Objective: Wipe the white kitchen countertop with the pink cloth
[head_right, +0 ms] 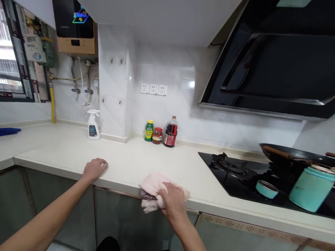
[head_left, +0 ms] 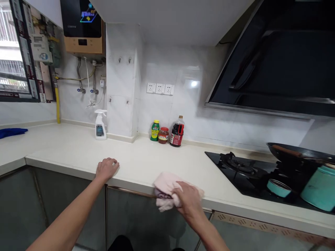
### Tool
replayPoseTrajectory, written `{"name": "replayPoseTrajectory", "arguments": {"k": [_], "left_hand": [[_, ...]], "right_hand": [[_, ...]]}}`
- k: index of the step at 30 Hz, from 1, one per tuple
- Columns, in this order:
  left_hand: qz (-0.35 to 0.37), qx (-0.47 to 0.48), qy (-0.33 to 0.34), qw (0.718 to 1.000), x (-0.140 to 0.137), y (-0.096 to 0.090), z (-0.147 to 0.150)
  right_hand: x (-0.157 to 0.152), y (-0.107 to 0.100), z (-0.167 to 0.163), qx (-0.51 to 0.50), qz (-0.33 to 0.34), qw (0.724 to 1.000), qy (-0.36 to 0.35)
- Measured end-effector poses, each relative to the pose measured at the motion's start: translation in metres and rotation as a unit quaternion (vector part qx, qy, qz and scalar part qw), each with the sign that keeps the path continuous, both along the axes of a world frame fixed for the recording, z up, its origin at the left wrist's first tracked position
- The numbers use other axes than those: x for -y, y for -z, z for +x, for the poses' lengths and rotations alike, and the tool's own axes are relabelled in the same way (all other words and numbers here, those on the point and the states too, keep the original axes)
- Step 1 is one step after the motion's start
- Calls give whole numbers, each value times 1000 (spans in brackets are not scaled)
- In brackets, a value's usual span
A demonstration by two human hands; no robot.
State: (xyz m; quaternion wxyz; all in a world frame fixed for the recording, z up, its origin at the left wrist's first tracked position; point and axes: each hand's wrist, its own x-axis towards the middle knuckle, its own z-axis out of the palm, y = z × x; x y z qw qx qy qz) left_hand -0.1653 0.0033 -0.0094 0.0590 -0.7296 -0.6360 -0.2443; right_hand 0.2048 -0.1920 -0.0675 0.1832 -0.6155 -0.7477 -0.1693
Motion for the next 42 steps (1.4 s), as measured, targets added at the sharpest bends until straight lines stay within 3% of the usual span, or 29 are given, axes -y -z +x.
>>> {"name": "replayPoseTrajectory", "arguments": {"k": [9,12,15,19,25,29,32,34,37,42], "left_hand": [[0,10,4,1000,-1,4,1],[-2,11,4,1000,-2,5,2],[-7,18,0,1000,-2,5,4],[-17,30,-11,999,-4,4,8],[-18,39,-20,999,-3,3,8],[-9,28,-14,999,-1,3,6],[-2,19,-10,1000,1,2,3],[-1,15,-5,1000,0,0,1],[-3,11,1,1000,-2,-3,-2],[-11,13,5,1000,-8,-3,-5]], "right_hand": [[61,36,179,145,18,969,198],[77,45,211,153,25,952,263],[84,45,217,158,36,938,305],[71,25,169,182,4,952,245],[7,-17,0,107,-7,990,93],[-44,-26,-109,89,11,995,36],[-70,-25,-162,80,29,996,-2],[-79,-23,-178,72,44,996,-19],[-76,-19,-171,60,66,995,-35],[-42,-6,-95,38,92,995,-26]]}}
